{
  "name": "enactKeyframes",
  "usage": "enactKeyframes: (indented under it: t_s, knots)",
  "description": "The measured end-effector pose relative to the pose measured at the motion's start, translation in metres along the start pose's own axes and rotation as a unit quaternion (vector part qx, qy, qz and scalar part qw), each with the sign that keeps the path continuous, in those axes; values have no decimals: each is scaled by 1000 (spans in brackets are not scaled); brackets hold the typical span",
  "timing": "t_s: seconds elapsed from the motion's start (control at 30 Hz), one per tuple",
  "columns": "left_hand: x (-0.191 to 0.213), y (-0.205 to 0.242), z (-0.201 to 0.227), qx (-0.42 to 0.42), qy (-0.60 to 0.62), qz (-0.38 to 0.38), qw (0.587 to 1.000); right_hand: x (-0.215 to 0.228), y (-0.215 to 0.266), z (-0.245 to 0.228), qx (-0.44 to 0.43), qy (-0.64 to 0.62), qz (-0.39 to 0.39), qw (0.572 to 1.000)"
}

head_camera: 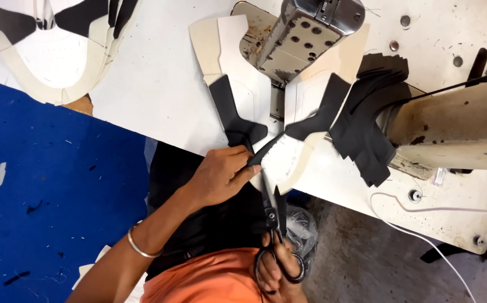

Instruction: Stitching and trimming leather components to assemble shoe uppers.

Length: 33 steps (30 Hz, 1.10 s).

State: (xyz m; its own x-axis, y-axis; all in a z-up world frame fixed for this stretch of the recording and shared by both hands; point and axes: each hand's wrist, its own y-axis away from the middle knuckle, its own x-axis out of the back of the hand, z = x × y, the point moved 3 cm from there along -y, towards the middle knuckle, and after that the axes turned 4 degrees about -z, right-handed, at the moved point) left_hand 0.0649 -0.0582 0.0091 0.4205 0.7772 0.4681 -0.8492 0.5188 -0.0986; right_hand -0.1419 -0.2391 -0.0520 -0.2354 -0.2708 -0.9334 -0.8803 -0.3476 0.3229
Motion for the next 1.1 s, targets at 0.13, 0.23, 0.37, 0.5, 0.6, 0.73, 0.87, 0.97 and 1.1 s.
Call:
enactKeyframes:
  t_s: [0.13, 0.23, 0.37, 0.5, 0.6, 0.73, 0.87, 0.97, 1.1]
  knots:
    - [-3, 4, -3, -25, 0, 10, 1000, -29, -27, -43, 139, 327, 82, 931]
    - [-9, 11, 7, -48, -31, 51, 997, -90, -66, -73, 227, 647, 198, 700]
    - [-12, 16, 23, -120, -142, 140, 972, -112, -113, -88, 141, 856, 256, 427]
    - [-5, 7, -2, -145, -181, 61, 971, -124, -124, -83, 73, 878, 261, 395]
    - [30, -20, -12, 15, -17, 140, 990, -129, -130, -87, 79, 877, 263, 394]
    - [28, -9, 2, -18, -55, 87, 994, -120, -125, -85, 91, 876, 268, 390]
    - [17, -1, 8, -146, -116, 75, 980, -125, -105, -80, 137, 842, 263, 450]
    - [17, -8, -8, 0, -28, 24, 999, -75, -67, -75, 101, 677, 268, 678]
    - [14, -6, -11, 20, -30, 23, 999, -25, -19, -31, 109, 401, -3, 910]
